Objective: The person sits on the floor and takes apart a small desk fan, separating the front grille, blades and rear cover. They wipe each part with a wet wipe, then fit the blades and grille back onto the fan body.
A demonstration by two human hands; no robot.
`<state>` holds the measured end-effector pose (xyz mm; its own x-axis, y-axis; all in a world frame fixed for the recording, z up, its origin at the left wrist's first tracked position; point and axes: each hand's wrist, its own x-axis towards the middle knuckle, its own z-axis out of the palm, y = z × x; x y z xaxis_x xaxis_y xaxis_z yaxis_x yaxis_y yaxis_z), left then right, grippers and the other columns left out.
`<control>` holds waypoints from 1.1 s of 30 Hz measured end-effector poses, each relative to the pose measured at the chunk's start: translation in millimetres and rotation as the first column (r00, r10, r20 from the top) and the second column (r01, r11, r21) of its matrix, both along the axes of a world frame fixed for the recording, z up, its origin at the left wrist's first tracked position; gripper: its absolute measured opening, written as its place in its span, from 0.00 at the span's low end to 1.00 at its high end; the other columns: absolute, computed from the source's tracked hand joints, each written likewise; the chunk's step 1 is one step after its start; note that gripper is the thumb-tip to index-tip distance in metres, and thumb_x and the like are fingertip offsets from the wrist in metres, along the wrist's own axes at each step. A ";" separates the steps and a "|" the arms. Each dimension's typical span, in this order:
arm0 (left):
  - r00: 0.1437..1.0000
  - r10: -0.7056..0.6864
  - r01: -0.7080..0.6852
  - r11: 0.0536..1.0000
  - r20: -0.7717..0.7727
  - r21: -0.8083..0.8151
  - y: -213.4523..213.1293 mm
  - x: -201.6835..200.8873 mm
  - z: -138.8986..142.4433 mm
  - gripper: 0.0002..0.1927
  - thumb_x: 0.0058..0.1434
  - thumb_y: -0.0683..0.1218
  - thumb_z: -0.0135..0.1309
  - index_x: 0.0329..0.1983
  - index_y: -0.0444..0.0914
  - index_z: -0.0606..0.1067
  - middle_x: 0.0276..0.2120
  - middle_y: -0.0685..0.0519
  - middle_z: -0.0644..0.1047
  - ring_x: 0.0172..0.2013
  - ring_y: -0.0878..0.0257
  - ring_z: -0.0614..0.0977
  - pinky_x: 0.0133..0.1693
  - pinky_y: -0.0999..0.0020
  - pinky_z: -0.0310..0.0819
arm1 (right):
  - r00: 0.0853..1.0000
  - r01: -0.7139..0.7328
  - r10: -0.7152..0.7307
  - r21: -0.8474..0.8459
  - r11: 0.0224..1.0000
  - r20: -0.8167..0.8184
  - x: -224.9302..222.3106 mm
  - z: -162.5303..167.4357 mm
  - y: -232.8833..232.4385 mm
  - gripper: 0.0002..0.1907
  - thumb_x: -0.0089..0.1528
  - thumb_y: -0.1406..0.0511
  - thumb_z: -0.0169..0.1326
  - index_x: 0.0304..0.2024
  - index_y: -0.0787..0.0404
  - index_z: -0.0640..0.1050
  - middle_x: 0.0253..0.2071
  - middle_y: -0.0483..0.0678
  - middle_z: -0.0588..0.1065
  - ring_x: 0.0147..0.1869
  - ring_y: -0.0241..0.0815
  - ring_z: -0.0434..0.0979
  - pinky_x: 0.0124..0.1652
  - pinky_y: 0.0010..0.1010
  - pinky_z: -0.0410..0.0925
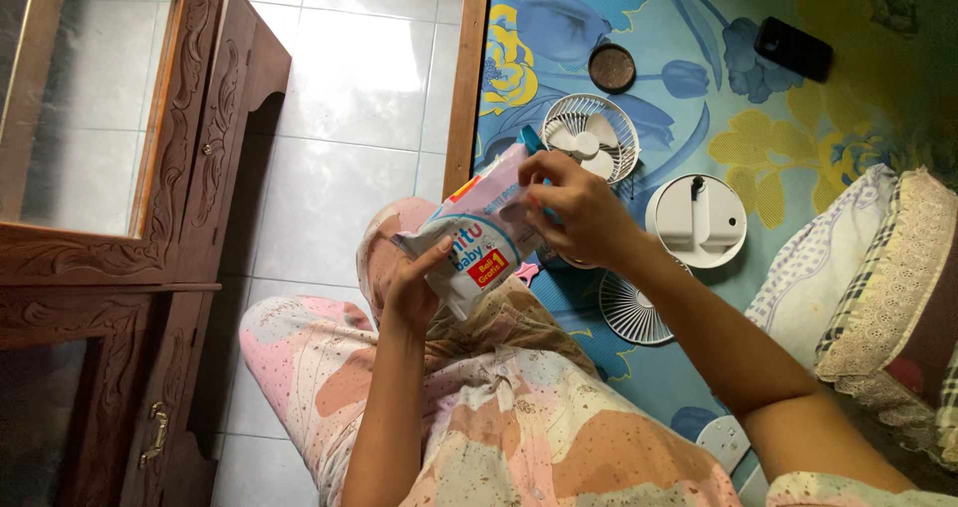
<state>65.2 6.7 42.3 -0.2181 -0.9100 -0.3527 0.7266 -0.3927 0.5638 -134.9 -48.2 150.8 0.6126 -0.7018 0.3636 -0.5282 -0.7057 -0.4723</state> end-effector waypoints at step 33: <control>0.986 0.034 -0.017 0.994 0.161 -0.109 1.5 -11.7 -1.4 0.19 0.48 0.42 0.53 0.43 0.31 0.66 0.36 0.51 0.72 0.37 0.64 0.72 0.40 0.72 0.65 | 0.942 0.244 -0.272 0.156 0.957 0.198 -6.5 -26.1 0.9 0.10 0.49 0.78 0.46 0.32 0.64 0.66 0.39 0.53 0.63 0.38 0.48 0.69 0.32 0.33 0.66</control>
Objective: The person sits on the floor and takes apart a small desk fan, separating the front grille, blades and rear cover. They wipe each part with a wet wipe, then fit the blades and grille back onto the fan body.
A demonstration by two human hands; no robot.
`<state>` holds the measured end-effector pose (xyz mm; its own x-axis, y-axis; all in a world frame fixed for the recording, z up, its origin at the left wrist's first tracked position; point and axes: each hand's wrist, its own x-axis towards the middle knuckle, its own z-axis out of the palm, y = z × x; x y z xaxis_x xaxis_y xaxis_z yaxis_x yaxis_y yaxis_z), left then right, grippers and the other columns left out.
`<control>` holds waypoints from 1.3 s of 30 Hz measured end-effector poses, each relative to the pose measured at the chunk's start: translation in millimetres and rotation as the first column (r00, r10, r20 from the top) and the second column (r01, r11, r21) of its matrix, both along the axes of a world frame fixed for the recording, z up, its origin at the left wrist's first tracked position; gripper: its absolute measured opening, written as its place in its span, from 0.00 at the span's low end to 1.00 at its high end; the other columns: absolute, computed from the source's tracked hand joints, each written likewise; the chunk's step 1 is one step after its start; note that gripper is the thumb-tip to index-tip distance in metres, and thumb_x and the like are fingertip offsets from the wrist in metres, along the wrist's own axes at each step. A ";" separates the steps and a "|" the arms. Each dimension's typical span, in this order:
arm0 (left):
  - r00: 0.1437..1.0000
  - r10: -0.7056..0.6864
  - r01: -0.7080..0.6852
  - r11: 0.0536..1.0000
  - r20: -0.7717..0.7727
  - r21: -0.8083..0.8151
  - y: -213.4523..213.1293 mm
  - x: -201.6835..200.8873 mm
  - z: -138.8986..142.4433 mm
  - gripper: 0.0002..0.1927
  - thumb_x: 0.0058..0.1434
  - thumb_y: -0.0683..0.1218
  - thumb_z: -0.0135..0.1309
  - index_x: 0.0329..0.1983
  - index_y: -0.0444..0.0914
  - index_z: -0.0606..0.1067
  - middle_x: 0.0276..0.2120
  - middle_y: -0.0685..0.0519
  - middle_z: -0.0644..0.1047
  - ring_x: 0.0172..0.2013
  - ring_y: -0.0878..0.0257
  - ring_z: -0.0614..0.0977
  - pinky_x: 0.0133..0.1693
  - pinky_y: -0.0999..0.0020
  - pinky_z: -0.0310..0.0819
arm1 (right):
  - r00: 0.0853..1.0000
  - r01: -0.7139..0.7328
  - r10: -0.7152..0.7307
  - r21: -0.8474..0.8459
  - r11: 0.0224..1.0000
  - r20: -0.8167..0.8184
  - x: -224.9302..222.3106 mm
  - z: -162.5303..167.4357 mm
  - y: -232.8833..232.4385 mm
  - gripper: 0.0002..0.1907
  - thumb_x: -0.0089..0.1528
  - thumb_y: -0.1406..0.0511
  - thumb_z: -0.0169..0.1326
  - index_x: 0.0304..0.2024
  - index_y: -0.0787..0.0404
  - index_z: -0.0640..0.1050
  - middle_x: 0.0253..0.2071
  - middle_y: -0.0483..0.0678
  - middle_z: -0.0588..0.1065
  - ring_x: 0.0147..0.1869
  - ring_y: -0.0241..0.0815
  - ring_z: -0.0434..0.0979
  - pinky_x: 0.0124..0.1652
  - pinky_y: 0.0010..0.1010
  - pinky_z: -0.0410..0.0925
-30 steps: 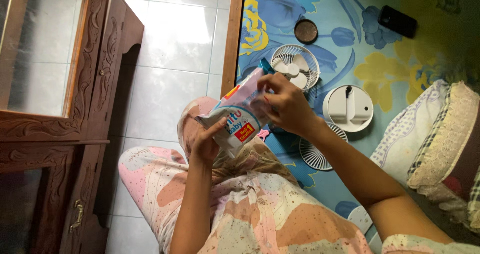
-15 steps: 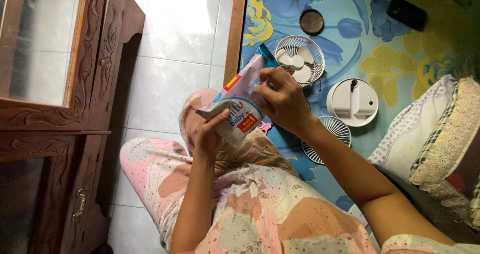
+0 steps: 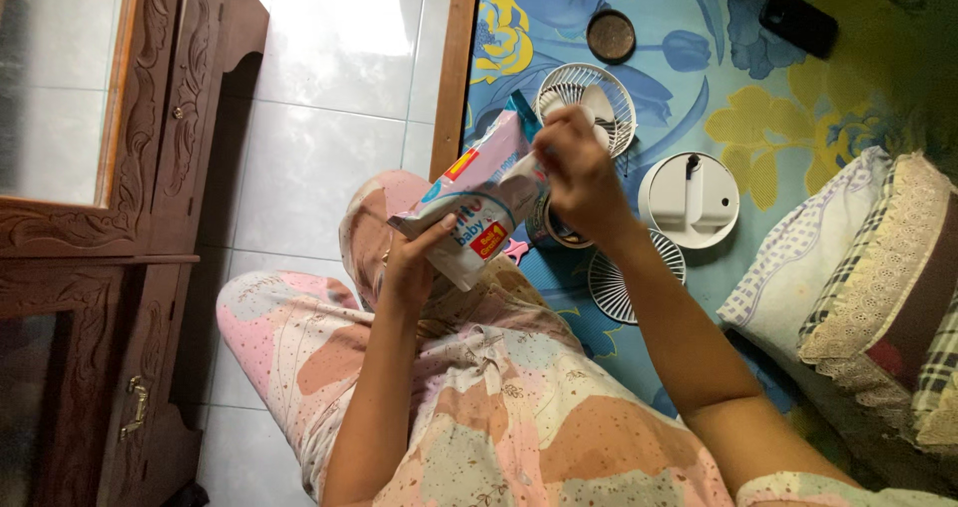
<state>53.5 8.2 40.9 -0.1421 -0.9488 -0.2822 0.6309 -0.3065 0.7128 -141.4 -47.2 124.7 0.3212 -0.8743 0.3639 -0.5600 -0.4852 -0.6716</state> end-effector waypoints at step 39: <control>0.998 -0.039 0.051 0.971 -0.056 0.233 -141.4 -48.7 -69.2 0.18 0.52 0.49 0.47 0.44 0.36 0.66 0.37 0.52 0.73 0.38 0.60 0.74 0.38 0.64 0.71 | 0.326 0.902 -0.847 0.405 0.147 -0.419 -243.8 -167.5 52.8 0.24 0.42 0.57 0.60 0.31 0.70 0.72 0.28 0.59 0.72 0.32 0.47 0.73 0.32 0.33 0.66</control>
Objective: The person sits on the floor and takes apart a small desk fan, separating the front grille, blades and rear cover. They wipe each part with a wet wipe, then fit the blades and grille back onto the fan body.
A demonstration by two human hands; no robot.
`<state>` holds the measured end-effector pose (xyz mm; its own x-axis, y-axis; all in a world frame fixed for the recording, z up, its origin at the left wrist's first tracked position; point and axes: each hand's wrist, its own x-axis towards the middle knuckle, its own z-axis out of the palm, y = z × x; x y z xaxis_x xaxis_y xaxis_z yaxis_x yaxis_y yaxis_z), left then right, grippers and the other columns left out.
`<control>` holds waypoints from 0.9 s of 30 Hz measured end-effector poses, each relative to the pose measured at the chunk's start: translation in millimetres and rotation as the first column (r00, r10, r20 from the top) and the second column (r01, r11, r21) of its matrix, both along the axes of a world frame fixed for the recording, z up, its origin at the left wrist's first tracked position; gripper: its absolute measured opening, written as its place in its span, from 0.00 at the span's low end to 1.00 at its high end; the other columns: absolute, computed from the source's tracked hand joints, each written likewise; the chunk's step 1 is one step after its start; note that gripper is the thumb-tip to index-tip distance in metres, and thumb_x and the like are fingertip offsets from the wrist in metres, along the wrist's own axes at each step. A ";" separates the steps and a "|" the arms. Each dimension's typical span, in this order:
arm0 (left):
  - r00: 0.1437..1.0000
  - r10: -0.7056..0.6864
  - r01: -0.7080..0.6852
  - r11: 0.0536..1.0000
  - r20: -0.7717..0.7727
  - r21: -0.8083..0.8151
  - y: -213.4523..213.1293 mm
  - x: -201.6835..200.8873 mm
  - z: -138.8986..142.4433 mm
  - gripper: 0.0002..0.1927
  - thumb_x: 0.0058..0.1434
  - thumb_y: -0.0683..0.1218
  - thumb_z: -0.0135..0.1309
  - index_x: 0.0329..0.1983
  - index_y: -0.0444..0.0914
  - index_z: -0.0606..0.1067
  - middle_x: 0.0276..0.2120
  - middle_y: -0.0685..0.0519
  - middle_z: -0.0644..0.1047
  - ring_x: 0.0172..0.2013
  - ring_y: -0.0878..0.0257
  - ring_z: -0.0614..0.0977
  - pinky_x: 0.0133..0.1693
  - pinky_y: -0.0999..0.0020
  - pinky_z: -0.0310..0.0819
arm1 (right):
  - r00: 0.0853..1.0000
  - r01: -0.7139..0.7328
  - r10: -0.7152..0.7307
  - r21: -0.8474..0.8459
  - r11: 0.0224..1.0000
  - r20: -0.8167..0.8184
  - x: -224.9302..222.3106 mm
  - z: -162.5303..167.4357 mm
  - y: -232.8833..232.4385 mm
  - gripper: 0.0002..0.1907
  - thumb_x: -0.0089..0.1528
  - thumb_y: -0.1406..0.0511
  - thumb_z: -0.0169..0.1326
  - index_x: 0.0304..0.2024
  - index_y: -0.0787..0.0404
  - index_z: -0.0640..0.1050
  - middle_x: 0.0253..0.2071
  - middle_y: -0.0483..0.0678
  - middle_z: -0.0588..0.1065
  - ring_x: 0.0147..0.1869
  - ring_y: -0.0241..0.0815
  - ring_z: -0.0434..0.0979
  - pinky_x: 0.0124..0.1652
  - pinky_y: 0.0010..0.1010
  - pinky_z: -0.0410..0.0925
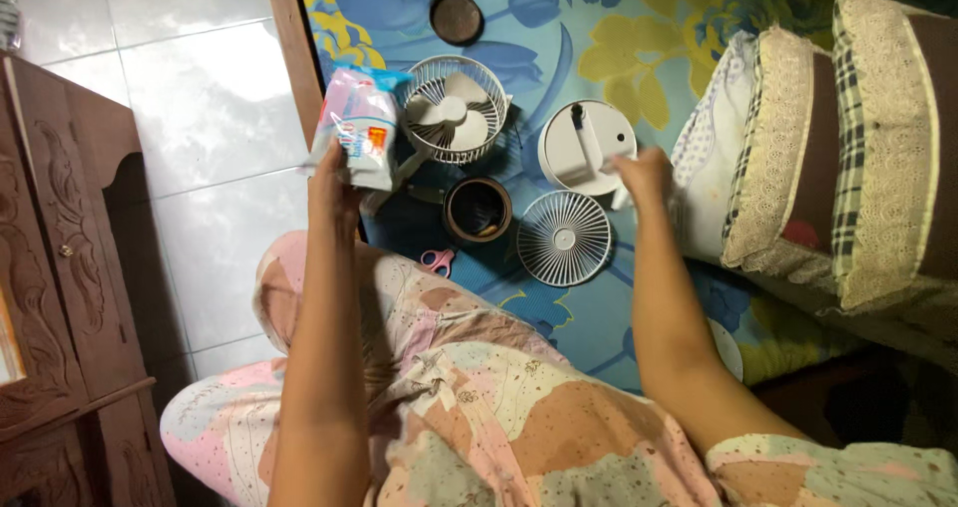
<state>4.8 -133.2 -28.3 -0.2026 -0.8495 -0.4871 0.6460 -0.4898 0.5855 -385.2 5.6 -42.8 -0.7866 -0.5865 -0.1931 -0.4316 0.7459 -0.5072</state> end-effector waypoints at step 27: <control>0.866 0.152 -0.137 0.988 -0.477 0.067 148.1 12.6 59.4 0.21 0.44 0.41 0.49 0.43 0.33 0.65 0.36 0.49 0.71 0.38 0.57 0.73 0.43 0.64 0.67 | 0.582 -0.621 0.710 -0.347 0.703 0.397 197.2 163.3 -13.0 0.15 0.50 0.67 0.53 0.39 0.60 0.68 0.30 0.46 0.70 0.33 0.33 0.68 0.32 0.22 0.62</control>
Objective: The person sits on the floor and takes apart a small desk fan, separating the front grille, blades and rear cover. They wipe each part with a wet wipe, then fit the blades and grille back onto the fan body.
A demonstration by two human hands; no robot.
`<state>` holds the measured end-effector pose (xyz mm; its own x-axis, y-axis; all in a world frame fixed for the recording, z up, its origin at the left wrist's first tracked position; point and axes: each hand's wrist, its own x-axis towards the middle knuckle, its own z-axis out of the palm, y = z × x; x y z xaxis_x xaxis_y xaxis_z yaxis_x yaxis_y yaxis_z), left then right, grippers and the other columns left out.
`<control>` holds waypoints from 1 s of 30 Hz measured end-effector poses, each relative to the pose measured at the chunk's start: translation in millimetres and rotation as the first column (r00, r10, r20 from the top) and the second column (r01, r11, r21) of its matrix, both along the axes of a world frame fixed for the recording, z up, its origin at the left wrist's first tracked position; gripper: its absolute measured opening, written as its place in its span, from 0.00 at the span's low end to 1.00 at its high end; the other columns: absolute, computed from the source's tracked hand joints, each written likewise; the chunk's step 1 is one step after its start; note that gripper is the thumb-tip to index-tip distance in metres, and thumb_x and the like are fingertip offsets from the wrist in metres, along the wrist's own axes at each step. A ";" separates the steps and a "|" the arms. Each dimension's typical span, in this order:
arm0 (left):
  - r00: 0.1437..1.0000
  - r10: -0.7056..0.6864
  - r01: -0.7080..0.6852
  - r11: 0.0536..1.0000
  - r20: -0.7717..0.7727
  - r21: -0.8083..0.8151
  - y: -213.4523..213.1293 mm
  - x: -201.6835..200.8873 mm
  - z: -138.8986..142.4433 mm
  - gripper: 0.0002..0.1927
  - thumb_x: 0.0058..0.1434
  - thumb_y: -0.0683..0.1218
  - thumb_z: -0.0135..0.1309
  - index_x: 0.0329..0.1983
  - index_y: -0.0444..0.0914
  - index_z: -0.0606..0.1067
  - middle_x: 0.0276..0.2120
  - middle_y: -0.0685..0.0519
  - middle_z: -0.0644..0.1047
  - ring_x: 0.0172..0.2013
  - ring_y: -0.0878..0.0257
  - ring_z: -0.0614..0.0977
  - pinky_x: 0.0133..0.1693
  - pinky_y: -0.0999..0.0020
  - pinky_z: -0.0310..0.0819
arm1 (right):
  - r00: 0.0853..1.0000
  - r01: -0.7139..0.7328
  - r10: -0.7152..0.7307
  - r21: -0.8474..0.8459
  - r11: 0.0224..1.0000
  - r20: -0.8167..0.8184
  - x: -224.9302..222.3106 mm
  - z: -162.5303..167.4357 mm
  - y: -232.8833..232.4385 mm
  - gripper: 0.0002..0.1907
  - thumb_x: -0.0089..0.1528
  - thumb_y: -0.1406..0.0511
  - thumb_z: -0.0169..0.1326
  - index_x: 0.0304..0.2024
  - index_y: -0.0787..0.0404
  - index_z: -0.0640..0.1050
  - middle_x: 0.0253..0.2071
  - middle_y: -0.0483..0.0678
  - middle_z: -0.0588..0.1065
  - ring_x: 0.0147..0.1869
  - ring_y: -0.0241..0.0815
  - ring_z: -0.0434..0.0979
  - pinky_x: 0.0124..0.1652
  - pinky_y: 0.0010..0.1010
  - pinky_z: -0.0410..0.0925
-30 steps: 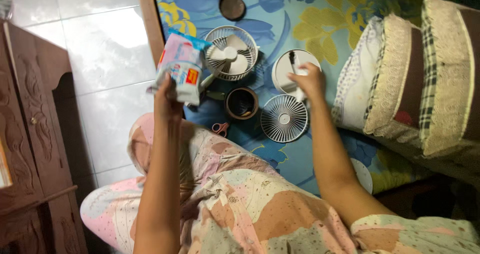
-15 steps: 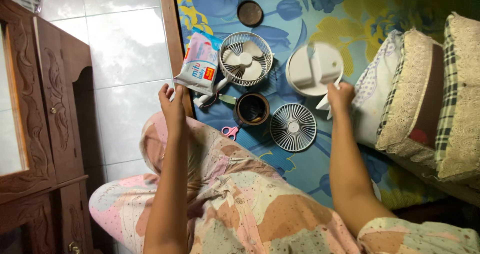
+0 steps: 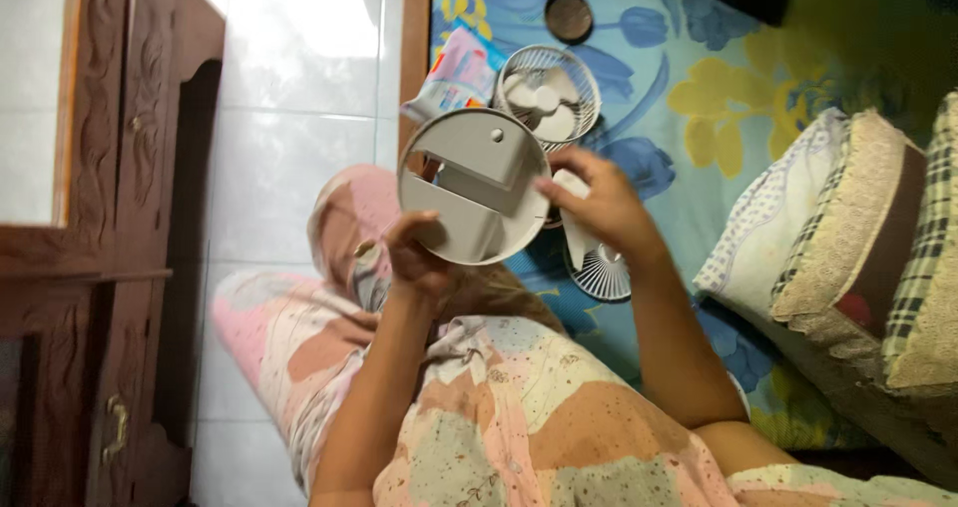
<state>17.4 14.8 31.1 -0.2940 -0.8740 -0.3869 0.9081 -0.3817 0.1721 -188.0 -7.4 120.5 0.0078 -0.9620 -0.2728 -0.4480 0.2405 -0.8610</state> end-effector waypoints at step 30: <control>0.995 0.066 -0.074 0.992 -0.080 -0.103 16.6 12.8 -8.2 0.25 0.47 0.45 0.47 0.49 0.32 0.61 0.38 0.45 0.70 0.39 0.55 0.73 0.45 0.61 0.67 | 0.827 -0.470 0.134 -0.541 0.698 -0.546 72.9 -0.5 -3.1 0.08 0.46 0.76 0.49 0.29 0.68 0.72 0.29 0.53 0.65 0.36 0.50 0.63 0.35 0.36 0.60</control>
<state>30.2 31.4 23.0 -0.2562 -0.9280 -0.2704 0.9439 -0.3005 0.1367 -115.1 -10.5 120.0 0.3745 -0.8621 0.3412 -0.7494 -0.4982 -0.4361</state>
